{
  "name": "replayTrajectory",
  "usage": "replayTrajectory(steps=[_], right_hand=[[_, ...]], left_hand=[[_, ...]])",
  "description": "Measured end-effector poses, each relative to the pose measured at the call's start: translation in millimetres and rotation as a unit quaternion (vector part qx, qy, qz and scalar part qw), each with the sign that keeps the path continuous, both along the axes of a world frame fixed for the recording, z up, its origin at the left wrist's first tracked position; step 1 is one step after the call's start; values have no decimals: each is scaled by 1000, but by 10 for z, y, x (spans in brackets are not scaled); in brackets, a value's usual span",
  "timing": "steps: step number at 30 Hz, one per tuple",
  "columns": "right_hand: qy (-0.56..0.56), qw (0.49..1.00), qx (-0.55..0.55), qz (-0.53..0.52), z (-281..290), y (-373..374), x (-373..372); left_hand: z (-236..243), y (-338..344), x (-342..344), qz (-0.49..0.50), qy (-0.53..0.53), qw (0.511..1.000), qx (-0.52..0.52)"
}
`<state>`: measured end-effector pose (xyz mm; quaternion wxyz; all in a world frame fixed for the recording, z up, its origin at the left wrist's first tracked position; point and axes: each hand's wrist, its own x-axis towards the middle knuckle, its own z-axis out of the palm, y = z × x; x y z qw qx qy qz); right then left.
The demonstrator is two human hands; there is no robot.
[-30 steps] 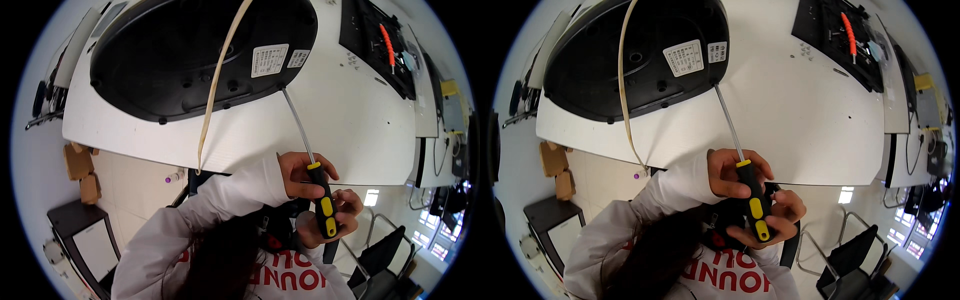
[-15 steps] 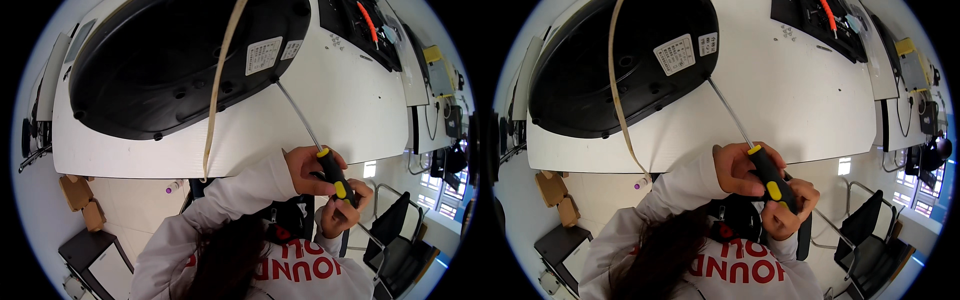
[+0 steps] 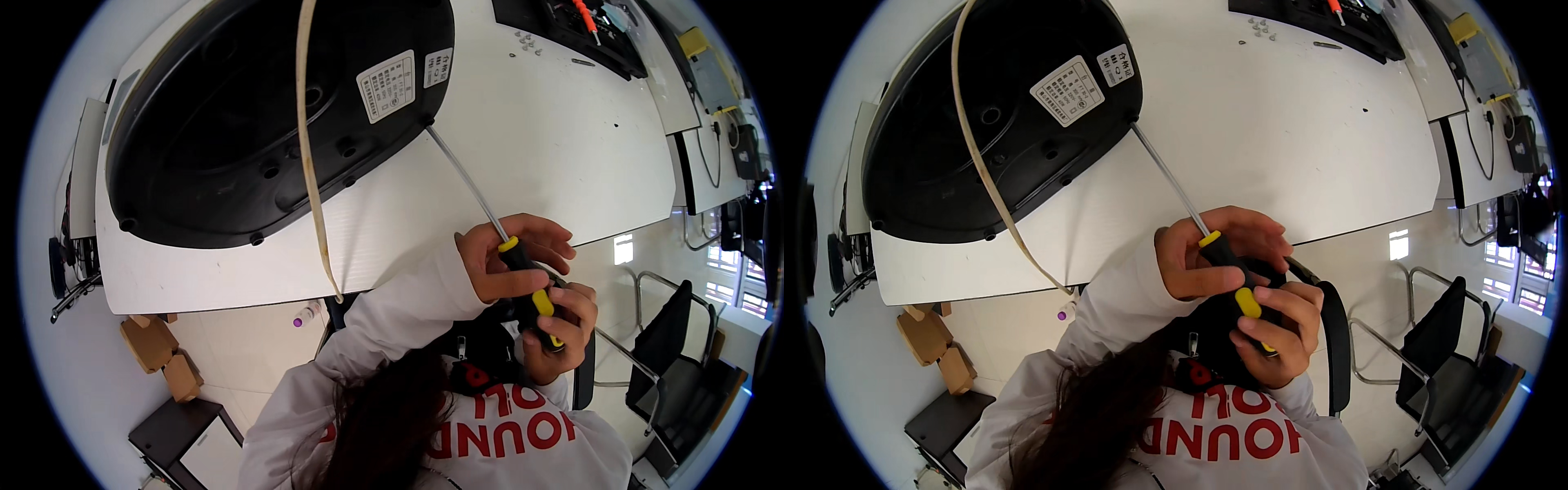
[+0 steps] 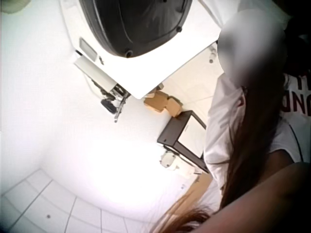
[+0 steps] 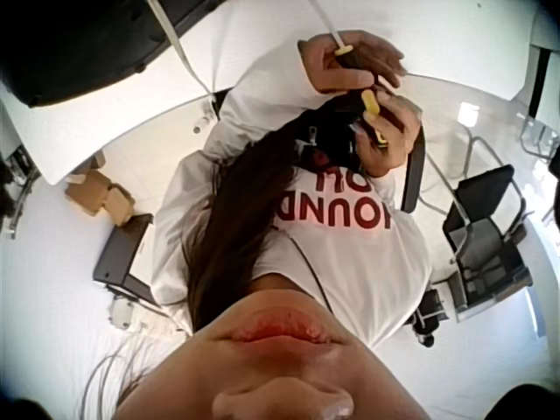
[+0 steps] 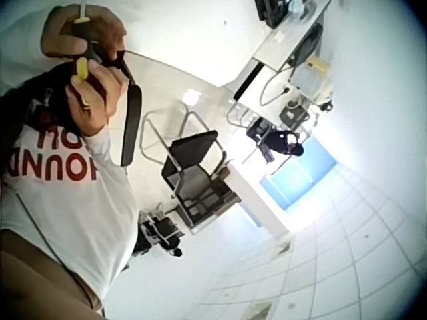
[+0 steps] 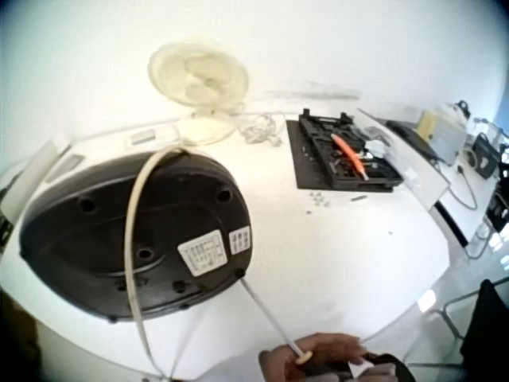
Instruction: The person uses a screwdriver to remove screws from the underside of a black electronic device base. They place the screws on the table and continue unscrewing multiple fasteners to disassemble the unit.
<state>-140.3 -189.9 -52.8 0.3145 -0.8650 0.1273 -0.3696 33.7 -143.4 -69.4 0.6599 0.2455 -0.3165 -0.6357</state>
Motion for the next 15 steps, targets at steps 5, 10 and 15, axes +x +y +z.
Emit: replayTrajectory(steps=[5,10,15], right_hand=[[-46,996,22,-66,-41,115,75],[-38,996,-17,-77,-8,65,114],[-138,986,89,-35,-95,79,102]], left_hand=[[-4,10,-26,4,65,997,32],[95,150,-71,97,-25,990,102],[238,166,-73,87,-5,985,148]])
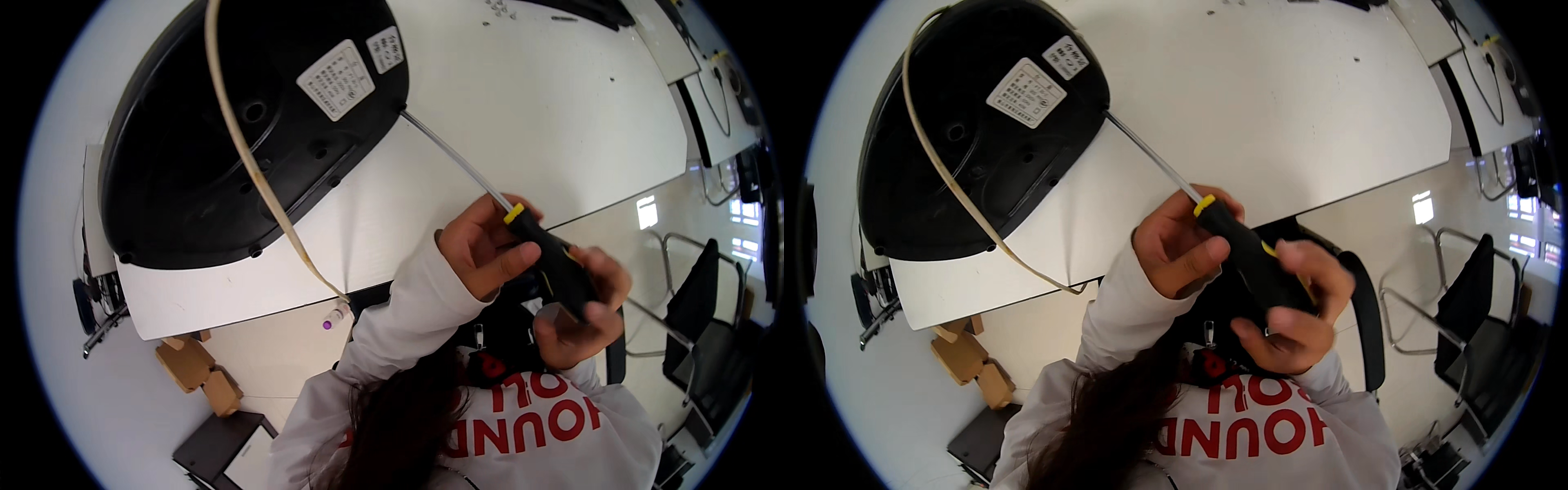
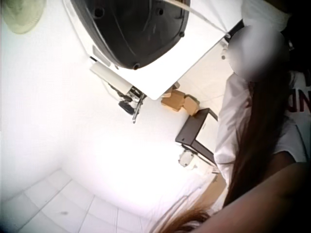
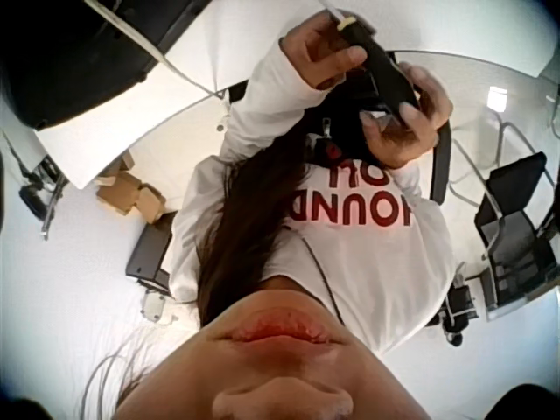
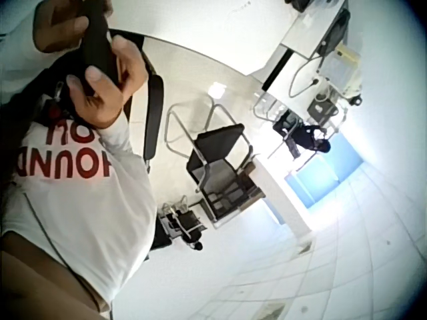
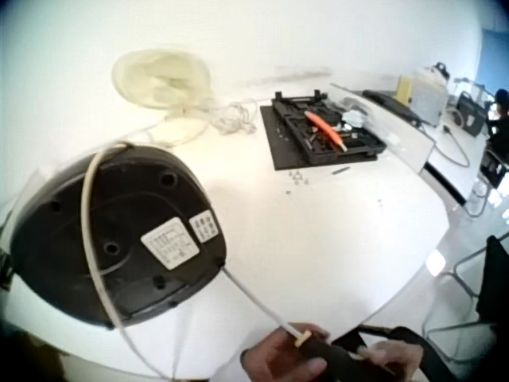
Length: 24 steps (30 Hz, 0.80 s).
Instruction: The person uses a screwdriver to remove screws from the underside of a black electronic device base. They place the screws on the table and continue unscrewing multiple fasteners to disassemble the unit.
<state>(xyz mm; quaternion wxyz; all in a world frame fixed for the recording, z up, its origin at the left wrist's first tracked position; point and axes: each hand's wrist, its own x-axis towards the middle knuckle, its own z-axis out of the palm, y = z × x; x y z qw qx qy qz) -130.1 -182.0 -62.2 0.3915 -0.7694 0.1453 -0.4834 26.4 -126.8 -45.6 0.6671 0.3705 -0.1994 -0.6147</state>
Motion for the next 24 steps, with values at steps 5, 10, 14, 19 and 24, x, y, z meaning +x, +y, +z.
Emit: replayTrajectory(steps=[5,10,14,19,24], right_hand=[[-10,994,110,-24,-62,-129,-7],[17,989,146,-9,-114,-110,-75],[-27,990,135,31,-69,-99,-39],[-26,998,40,35,-18,-162,-20],[-45,996,63,31,-66,-138,10]], left_hand=[[-81,-14,-58,57,30,997,-40],[-106,-25,-91,53,58,996,-37],[-21,-63,-95,39,70,997,-22],[29,-14,-99,12,63,998,23],[-76,44,-151,35,85,995,-24]])
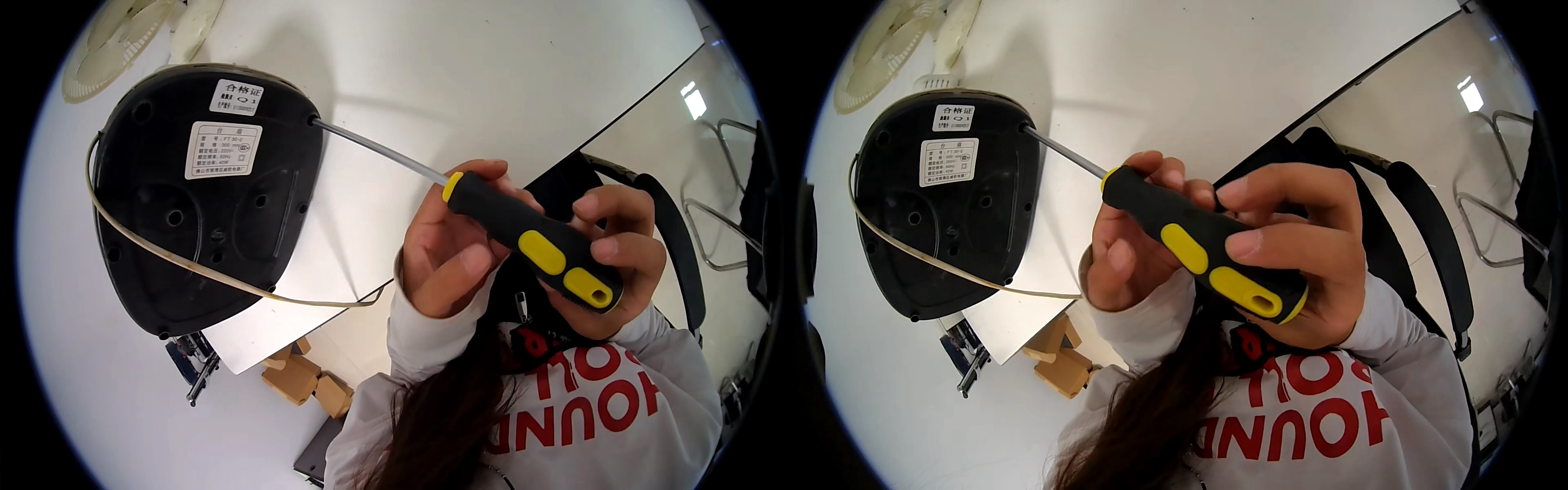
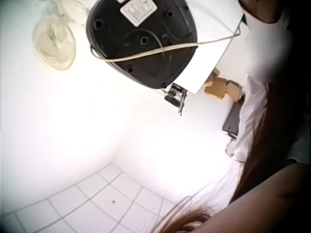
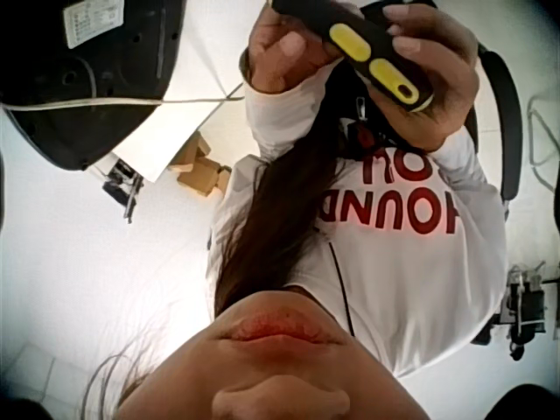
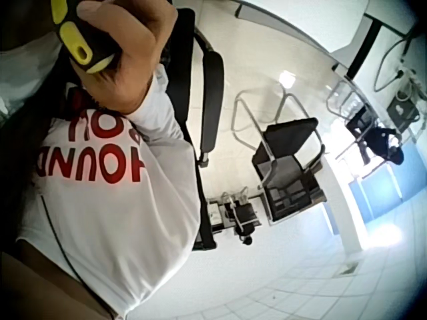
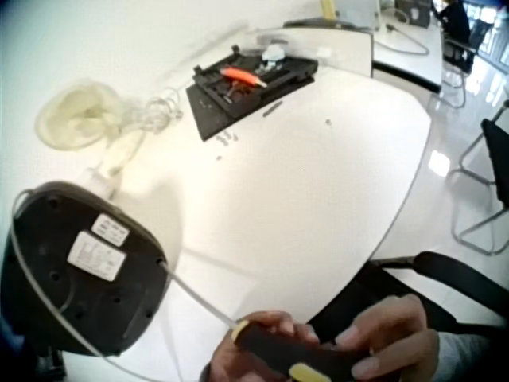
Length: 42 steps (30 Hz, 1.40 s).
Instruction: The person uses a screwdriver to remove screws from the underside of a black electronic device base. They place the screws on the table and continue unscrewing multiple fasteners to disassemble the unit.
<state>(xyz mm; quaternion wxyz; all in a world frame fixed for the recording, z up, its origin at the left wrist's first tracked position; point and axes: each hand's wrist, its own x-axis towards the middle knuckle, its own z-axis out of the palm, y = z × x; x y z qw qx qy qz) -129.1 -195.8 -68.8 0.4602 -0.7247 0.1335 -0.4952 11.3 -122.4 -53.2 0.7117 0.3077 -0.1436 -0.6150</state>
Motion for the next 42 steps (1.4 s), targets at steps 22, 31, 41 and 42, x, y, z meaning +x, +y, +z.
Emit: replayTrajectory(steps=[22,31,41,42], right_hand=[[2,996,-30,81,29,-80,34],[-13,993,-64,94,75,-35,109],[-12,995,-23,100,166,-47,100],[-3,994,-1,106,185,-59,104]], left_hand=[[3,14,-27,72,76,994,-21],[4,58,-37,77,54,992,-81],[-5,256,364,253,40,966,37],[-21,278,454,231,160,958,-48]])
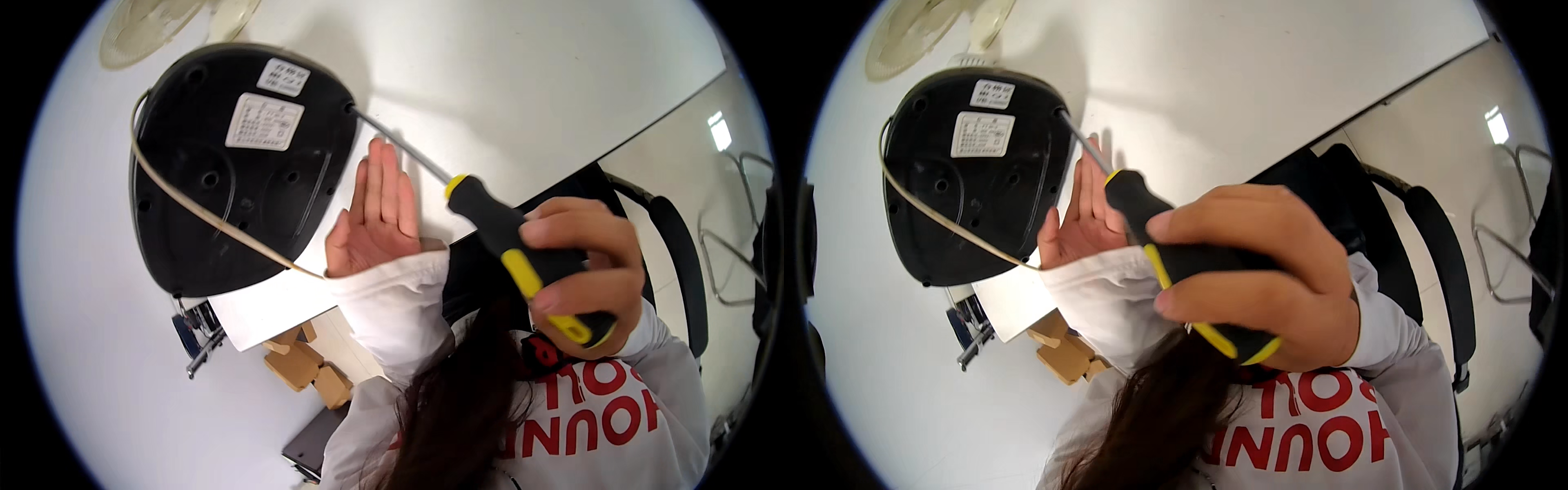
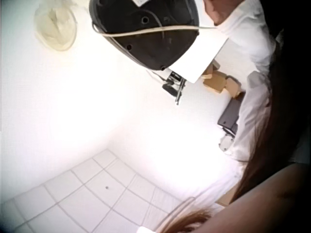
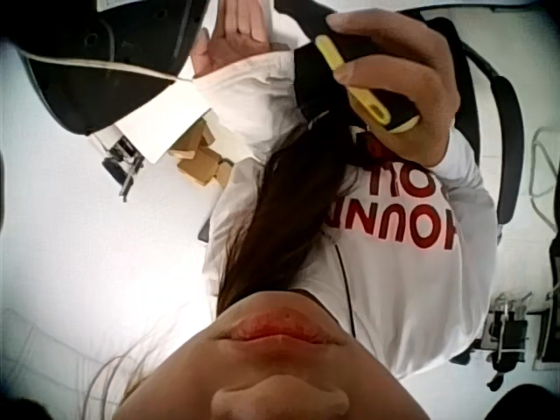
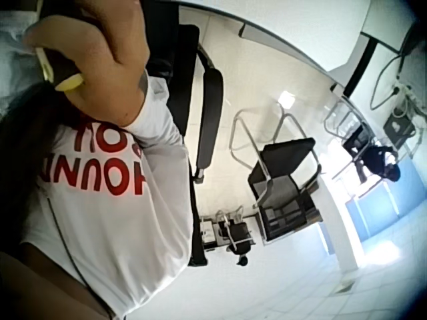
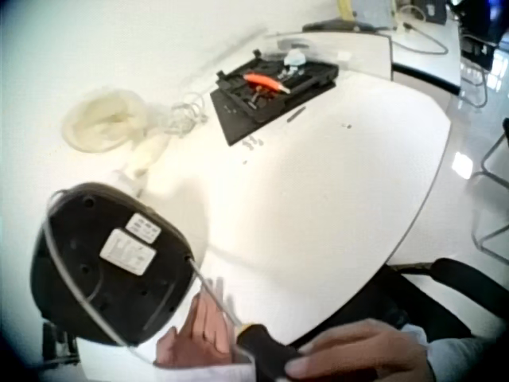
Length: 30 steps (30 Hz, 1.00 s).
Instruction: The person uses a screwdriver to remove screws from the underside of a black electronic device base. They place the screws on the table and continue unscrewing multiple fasteners to disassemble the unit.
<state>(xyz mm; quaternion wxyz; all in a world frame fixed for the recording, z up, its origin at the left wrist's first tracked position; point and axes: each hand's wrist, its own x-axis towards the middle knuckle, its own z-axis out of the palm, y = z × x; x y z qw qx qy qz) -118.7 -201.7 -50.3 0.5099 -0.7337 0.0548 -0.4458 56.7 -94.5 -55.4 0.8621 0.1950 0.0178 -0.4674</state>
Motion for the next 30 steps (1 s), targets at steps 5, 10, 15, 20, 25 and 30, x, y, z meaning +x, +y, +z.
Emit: replayTrajectory(steps=[5,10,15,20,25,30], right_hand=[[-1,1000,-14,-7,112,-64,57],[-23,997,-71,-31,279,-77,146],[11,993,-118,-17,473,-132,136],[27,983,-178,-38,638,-9,225],[49,977,-204,-45,612,163,217],[44,968,-245,-44,593,223,229]], left_hand=[[123,49,271,-10,161,984,-69],[139,3,108,33,170,979,-104],[90,-1,94,39,43,997,-58],[17,38,218,59,75,994,-48],[-53,79,287,70,76,986,-133],[97,139,253,28,130,968,-214]])
